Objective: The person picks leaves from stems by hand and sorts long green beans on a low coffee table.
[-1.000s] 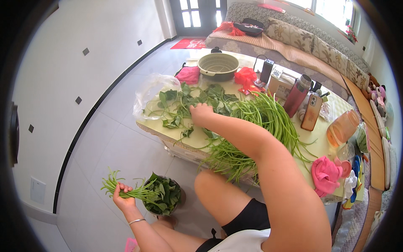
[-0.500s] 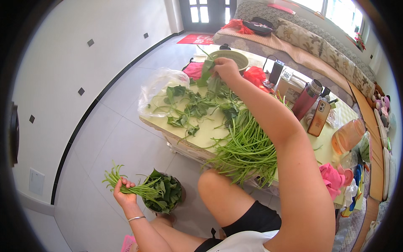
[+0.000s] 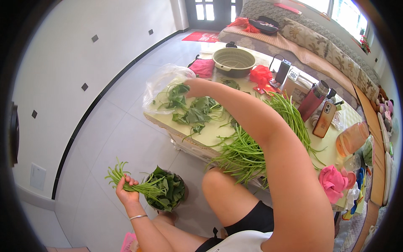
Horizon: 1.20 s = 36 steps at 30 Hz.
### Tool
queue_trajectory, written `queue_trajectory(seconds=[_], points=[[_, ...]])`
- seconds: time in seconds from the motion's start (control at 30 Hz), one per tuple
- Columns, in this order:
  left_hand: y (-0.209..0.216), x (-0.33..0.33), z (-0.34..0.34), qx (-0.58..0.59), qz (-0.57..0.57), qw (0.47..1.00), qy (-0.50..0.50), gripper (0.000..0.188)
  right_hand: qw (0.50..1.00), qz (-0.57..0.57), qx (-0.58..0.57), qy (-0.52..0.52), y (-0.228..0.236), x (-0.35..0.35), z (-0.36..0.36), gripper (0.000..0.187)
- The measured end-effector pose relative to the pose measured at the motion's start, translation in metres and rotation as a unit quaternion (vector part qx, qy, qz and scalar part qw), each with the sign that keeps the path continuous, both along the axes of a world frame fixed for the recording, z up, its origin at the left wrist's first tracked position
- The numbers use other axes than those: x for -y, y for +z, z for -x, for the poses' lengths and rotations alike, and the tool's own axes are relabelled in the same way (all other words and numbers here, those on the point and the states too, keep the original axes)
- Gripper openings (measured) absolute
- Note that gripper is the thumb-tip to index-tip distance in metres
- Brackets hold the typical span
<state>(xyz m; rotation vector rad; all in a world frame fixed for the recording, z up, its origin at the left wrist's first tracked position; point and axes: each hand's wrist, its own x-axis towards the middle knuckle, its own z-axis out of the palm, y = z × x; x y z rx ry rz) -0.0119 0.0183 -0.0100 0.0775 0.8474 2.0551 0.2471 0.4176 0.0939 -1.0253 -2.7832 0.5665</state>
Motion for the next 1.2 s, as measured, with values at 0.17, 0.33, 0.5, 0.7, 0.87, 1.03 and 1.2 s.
queue_trajectory(seconds=[0.17, 0.33, 0.5, 0.7, 0.87, 1.03, 1.2], points=[[-0.004, 0.01, 0.008, 0.0, -0.001, 1.0, 0.007, 0.013, 0.96, -0.013, 0.257, -0.113, -0.029, 0.036, -0.004, 0.054], [-0.004, 0.005, 0.006, 0.001, -0.006, 1.0, -0.005, 0.014, 0.982, -0.133, 0.124, -0.058, -0.065, 0.078, -0.026, 0.042], [-0.001, 0.005, 0.003, -0.011, 0.012, 1.0, 0.0, 0.013, 0.97, -0.049, -0.089, -0.222, -0.029, 0.048, -0.03, 0.03], [0.003, 0.004, 0.0, -0.006, 0.011, 1.0, 0.006, 0.014, 0.924, -0.011, -0.115, -0.364, -0.063, -0.047, -0.074, 0.019], [0.002, 0.005, 0.004, -0.005, 0.023, 1.0, 0.01, 0.015, 0.937, -0.046, 0.005, -0.346, -0.064, -0.008, -0.044, 0.027], [0.003, 0.009, 0.005, -0.006, 0.019, 1.0, 0.011, 0.015, 0.922, -0.04, -0.05, -0.382, -0.058, -0.018, -0.043, 0.032], [0.001, 0.006, 0.004, 0.002, 0.018, 1.0, 0.008, 0.015, 0.861, -0.141, -0.257, -0.416, -0.036, -0.043, -0.072, 0.02]])
